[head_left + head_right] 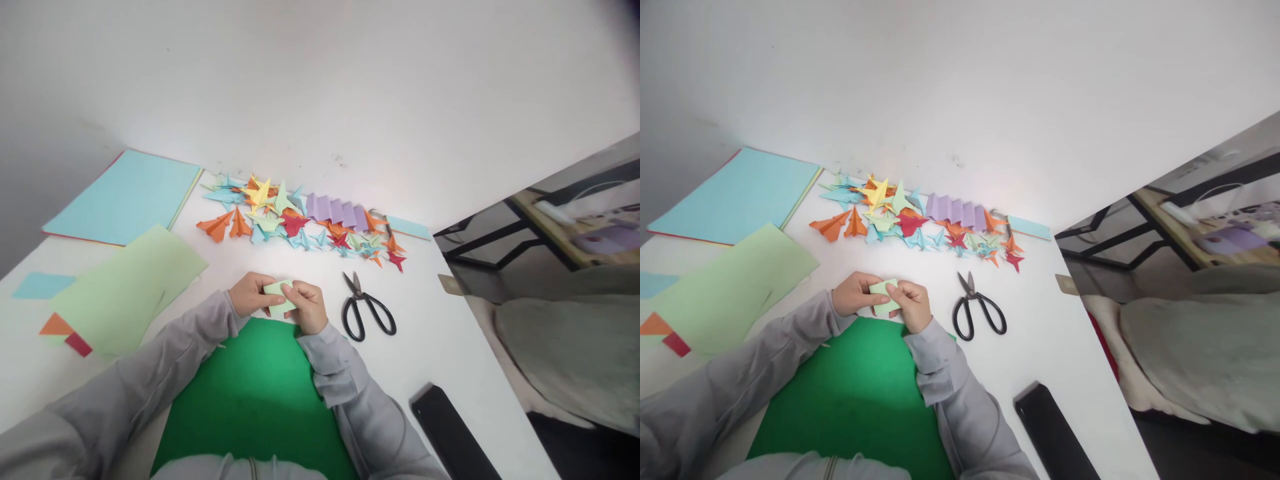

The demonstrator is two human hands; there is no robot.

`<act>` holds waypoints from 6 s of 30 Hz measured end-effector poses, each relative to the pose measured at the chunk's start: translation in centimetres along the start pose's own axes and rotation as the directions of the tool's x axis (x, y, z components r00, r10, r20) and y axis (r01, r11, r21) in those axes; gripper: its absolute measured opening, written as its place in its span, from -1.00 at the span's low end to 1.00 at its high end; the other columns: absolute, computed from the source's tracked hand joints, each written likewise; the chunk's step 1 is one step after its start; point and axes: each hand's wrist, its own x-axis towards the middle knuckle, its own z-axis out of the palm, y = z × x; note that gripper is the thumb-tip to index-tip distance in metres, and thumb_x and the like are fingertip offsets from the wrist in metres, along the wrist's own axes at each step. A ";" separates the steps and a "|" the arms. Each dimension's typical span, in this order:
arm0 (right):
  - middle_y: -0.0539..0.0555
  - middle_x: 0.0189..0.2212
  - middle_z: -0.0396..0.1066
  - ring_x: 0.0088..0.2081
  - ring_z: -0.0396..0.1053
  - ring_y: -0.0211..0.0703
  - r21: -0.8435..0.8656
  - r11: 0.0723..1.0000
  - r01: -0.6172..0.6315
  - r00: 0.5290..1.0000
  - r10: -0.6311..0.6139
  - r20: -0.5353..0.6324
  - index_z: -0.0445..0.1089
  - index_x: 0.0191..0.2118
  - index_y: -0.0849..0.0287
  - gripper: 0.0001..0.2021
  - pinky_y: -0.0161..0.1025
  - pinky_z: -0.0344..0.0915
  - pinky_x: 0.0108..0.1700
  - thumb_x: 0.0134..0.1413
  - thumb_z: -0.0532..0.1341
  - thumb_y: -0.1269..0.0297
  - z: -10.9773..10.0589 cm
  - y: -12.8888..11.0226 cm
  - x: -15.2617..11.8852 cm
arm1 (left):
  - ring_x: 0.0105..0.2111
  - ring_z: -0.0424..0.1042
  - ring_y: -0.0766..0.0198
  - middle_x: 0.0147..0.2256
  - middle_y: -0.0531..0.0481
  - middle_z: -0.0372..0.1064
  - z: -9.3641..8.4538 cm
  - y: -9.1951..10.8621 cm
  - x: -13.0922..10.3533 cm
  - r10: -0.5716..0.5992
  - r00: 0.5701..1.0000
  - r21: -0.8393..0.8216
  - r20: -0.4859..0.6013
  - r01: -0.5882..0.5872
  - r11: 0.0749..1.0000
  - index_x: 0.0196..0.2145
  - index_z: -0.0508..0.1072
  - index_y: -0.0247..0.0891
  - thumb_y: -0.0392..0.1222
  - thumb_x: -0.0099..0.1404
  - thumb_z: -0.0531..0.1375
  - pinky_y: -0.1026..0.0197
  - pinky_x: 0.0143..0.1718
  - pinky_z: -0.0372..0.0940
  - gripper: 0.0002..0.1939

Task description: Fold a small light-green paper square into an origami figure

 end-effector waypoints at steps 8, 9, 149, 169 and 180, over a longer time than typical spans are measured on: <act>-0.15 -0.81 -0.02 -0.72 -0.10 -0.43 -0.135 0.987 0.092 0.996 -0.092 0.009 0.09 -0.74 0.18 -0.54 -0.38 -0.12 -0.68 -0.18 0.22 -0.04 -0.1 -0.1 0.2 | -0.72 0.21 0.48 -0.73 0.14 0.24 -0.4 -0.5 0.1 -0.007 0.993 0.045 0.119 0.002 0.999 -0.58 0.39 -0.41 -0.20 -0.16 0.32 0.40 -0.70 0.15 -0.76; -0.14 -0.80 -0.02 -0.71 -0.10 -0.42 -0.125 0.988 0.094 0.995 -0.097 -0.017 0.08 -0.73 0.18 -0.54 -0.38 -0.12 -0.68 -0.16 0.20 -0.05 -0.1 -0.1 0.3 | -0.70 0.24 0.46 -0.71 0.13 0.26 -0.3 -0.5 0.1 0.004 0.996 0.017 0.089 -0.005 1.000 -0.58 0.38 -0.41 -0.20 -0.18 0.33 0.39 -0.69 0.18 -0.75; -0.07 -0.86 0.14 -0.78 0.07 -0.34 0.169 0.985 0.042 0.999 -0.042 -0.006 0.20 -0.79 0.18 -0.51 -0.32 0.04 -0.71 -0.11 0.17 -0.09 0.0 0.5 0.6 | -0.62 0.42 0.25 -0.59 -0.12 0.43 0.0 -0.7 0.4 -0.068 0.995 -0.262 0.071 0.084 0.961 -0.48 0.48 -0.49 -0.07 -0.13 0.34 0.26 -0.62 0.32 -0.63; -0.10 -0.89 0.08 -0.81 -0.07 -0.42 -0.064 0.995 0.072 0.992 -0.065 0.103 0.22 -0.77 0.21 -0.53 -0.35 -0.18 -0.73 -0.04 0.15 -0.01 -0.2 -0.3 0.2 | -0.64 0.40 0.25 -0.64 -0.07 0.39 0.0 -0.8 0.6 -0.057 0.998 -0.297 -0.006 0.053 0.954 -0.52 0.43 -0.49 0.03 -0.15 0.32 0.24 -0.65 0.33 -0.56; -0.08 -0.91 0.03 -0.80 -0.06 -0.41 -0.073 0.995 0.062 0.987 -0.050 0.152 0.12 -0.85 0.19 -0.40 -0.34 -0.10 -0.70 0.06 -0.02 -0.09 -0.1 -0.3 0.0 | -0.65 0.37 0.35 -0.64 -0.04 0.39 -0.1 -0.7 0.4 0.056 0.998 -0.111 -0.014 -0.058 0.992 -0.58 0.42 -0.44 0.06 -0.02 0.23 0.31 -0.64 0.33 -0.59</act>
